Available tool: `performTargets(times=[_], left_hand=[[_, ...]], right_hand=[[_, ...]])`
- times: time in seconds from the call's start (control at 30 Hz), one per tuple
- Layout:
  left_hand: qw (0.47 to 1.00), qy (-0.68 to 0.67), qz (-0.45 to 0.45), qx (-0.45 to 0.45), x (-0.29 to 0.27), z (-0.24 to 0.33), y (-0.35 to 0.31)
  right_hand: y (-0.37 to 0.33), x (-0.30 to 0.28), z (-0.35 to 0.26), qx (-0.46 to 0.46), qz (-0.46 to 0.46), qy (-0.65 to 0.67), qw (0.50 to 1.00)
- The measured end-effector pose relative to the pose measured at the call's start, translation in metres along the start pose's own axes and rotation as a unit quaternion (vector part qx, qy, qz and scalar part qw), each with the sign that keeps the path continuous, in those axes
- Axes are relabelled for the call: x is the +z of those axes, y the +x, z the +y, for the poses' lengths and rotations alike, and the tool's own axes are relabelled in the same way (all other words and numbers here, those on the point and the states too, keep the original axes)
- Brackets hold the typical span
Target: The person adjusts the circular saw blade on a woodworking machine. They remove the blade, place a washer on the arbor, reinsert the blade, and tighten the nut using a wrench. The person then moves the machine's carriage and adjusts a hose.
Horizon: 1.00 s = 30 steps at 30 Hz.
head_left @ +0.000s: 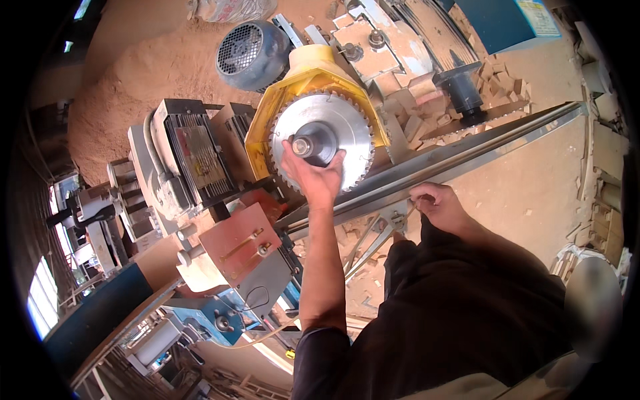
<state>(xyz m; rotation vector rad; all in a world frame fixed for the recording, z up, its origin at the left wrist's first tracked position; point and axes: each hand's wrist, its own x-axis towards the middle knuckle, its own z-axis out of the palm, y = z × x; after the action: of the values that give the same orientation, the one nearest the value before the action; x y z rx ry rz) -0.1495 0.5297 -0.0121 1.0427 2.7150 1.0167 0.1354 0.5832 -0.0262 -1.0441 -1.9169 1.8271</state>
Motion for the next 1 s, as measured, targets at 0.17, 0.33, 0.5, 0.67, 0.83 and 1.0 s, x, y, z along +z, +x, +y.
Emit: performTargets(times=[0.17,0.33,0.5,0.67,0.83,1.0], left_hand=[[0.999,-0.011,0.026,0.032,0.003,-0.003,0.004],[0.997,0.004,0.045,0.057,0.003,-0.002,0.007],[0.982,-0.093,0.126,0.102,-0.017,0.003,0.022],[0.994,0.000,0.006,0.112,-0.027,0.027,0.045],[0.995,-0.085,-0.044,-0.018,-0.027,0.016,0.030],[0.992,-0.095,-0.077,-0.003,-0.012,-0.008,0.018]], right_hand=[[0.018,0.007,0.005,0.001,-0.015,-0.012,1.000],[0.023,0.008,-0.011,-0.020,-0.006,-0.037,0.999],[0.032,0.016,-0.026,-0.046,-0.031,-0.096,0.994],[0.048,0.028,-0.060,-0.108,-0.056,-0.035,0.992],[0.043,0.022,-0.054,-0.095,-0.039,-0.030,0.994],[0.034,0.016,-0.034,-0.105,-0.022,-0.049,0.993]])
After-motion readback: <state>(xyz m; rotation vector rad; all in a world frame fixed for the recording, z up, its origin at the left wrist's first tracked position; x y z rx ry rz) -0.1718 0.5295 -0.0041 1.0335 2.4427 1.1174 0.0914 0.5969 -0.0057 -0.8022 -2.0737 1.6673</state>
